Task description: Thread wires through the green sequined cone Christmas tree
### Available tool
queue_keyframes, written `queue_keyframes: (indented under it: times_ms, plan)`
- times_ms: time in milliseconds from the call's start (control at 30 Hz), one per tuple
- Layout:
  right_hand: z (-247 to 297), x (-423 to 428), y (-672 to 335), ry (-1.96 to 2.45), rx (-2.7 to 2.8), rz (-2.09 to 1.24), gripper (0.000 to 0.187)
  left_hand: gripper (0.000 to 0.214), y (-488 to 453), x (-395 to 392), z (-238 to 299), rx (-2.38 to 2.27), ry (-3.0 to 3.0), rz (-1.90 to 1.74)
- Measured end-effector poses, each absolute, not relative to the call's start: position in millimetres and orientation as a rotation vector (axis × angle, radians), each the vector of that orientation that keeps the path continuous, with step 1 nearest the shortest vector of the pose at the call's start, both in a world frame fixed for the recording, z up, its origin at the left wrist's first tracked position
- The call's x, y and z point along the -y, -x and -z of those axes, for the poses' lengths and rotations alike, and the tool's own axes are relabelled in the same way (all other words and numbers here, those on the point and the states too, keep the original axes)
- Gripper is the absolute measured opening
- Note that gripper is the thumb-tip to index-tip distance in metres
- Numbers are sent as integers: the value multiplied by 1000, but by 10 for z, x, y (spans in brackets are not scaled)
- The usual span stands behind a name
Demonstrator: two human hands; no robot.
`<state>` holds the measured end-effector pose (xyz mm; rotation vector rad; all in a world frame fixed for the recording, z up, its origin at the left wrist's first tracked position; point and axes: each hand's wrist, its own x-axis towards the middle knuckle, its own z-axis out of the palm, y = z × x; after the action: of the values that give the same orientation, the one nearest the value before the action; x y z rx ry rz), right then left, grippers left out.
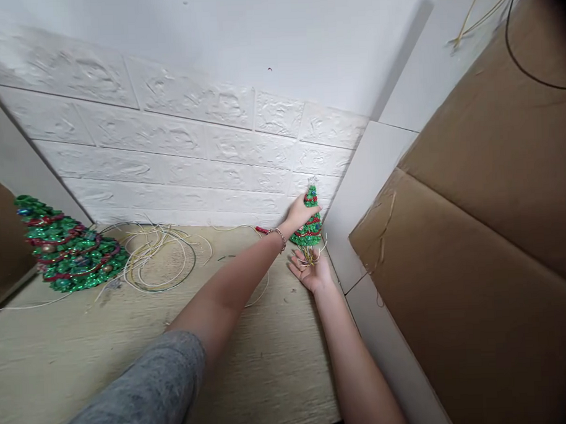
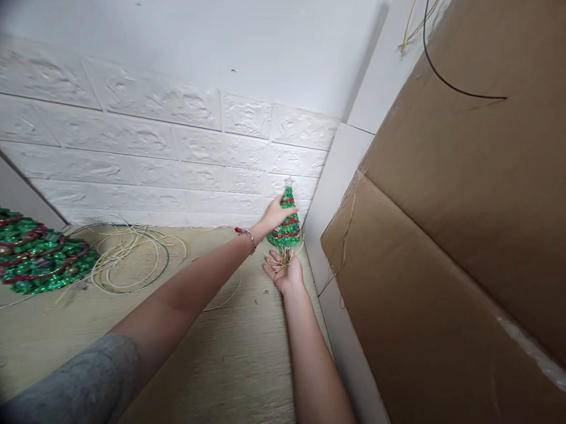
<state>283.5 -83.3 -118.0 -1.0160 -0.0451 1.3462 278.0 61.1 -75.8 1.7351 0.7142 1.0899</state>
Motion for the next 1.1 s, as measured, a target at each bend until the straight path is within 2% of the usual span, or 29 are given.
queue_keyframes:
  times_ms: [267,467,600,733,800,900,1000,1100]
  plan:
    - [1108,892,-2805,984,-28,-1341,37,33,-2753,-520,763,-764,-1942,-1111]
    - [997,1063,-2619,793,-295,-1139,27,41,-2679,-377,686,-943,-1993,-981]
    - [952,1248,-2386,785,-321,-1175,21,51,-2529,-215,627,-1026,-2044,-877]
    - [920,1444,-1896,853,-293,-1230,9,58,-2318,-33,603,-1043,-2124,-1004]
    - [895,1507,-1562,806,-194,-1320,15,48,-2240,5,597,-1000,-2176,-1158]
    - [857,1558,-1098,624,25,-1402,35,34,-2169,-53,575,-891,-2250,-1348]
    - [845,1656,-794,680,-24,-1516,57,36,-2093,-210,540,-826,-2285,-1281]
    - [858,1868,-628,652,-31,-1890,65,39,-1978,-352,517,-903,-2287,-1109]
